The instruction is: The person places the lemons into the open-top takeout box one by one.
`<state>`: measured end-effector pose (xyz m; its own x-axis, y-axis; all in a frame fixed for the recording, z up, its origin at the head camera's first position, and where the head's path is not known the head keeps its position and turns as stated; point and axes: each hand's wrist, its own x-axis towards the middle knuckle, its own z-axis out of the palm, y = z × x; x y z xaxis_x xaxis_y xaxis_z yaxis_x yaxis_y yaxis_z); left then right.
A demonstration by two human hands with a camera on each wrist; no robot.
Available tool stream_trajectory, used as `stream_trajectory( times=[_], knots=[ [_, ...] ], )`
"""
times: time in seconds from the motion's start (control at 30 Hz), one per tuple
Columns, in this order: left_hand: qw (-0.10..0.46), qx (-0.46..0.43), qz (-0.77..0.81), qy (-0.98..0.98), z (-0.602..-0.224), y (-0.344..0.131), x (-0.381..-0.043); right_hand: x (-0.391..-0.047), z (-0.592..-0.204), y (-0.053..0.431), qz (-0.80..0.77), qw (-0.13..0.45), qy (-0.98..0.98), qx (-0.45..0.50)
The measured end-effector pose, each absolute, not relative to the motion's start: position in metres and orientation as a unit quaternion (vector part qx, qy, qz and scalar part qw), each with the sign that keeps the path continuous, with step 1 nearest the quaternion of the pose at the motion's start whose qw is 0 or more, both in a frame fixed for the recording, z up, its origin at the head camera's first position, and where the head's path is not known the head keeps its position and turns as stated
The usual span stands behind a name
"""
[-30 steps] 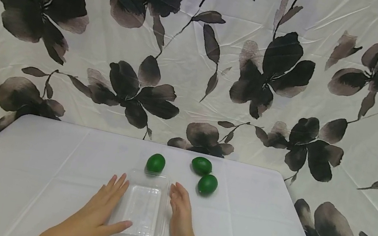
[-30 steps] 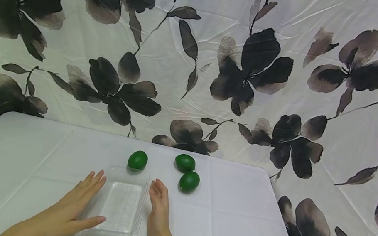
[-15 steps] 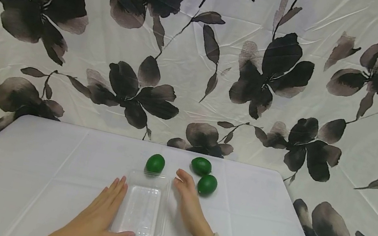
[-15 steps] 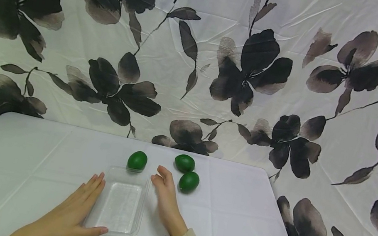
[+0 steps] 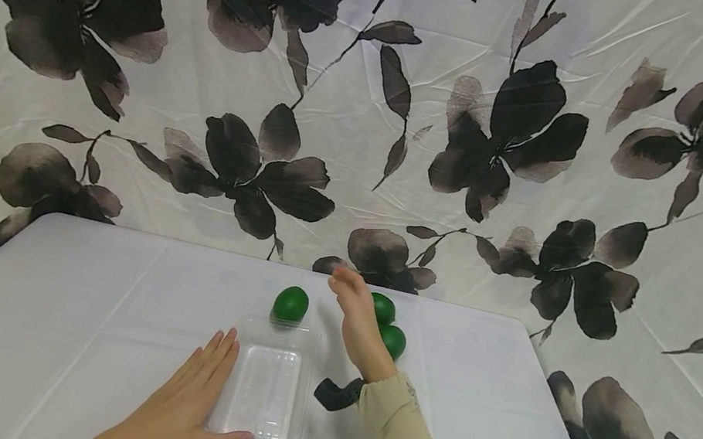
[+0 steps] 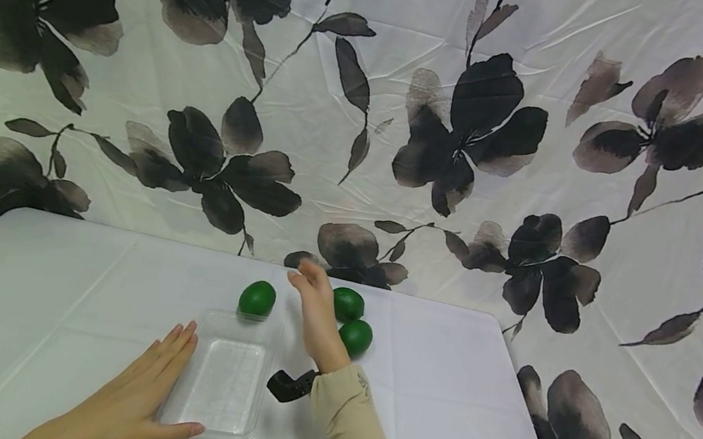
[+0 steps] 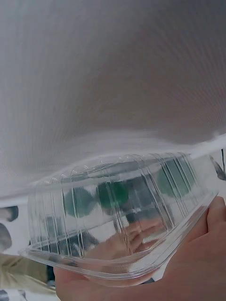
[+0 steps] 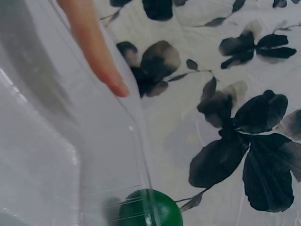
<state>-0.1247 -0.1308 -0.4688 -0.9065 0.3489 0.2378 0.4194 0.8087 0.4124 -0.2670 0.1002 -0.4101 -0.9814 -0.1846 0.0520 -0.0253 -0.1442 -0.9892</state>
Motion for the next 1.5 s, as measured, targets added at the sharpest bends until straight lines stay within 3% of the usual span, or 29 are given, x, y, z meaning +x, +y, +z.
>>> stream_trajectory(
  times=[0.3,0.8,1.5],
  knots=[
    [0.076,-0.202,-0.223,-0.951,-0.469,-0.131,-0.125,-0.3,-0.409,0.082,-0.674,0.126,0.726,-0.056],
    [0.043,-0.187,-0.223,-0.956,-0.467,-0.13,-0.126,-0.323,-0.414,0.069,-0.535,0.25,0.801,-0.099],
    [0.053,-0.19,-0.227,-0.954,-0.469,-0.13,-0.125,-0.33,-0.423,0.067,-0.514,0.269,0.811,-0.07]
  ],
)
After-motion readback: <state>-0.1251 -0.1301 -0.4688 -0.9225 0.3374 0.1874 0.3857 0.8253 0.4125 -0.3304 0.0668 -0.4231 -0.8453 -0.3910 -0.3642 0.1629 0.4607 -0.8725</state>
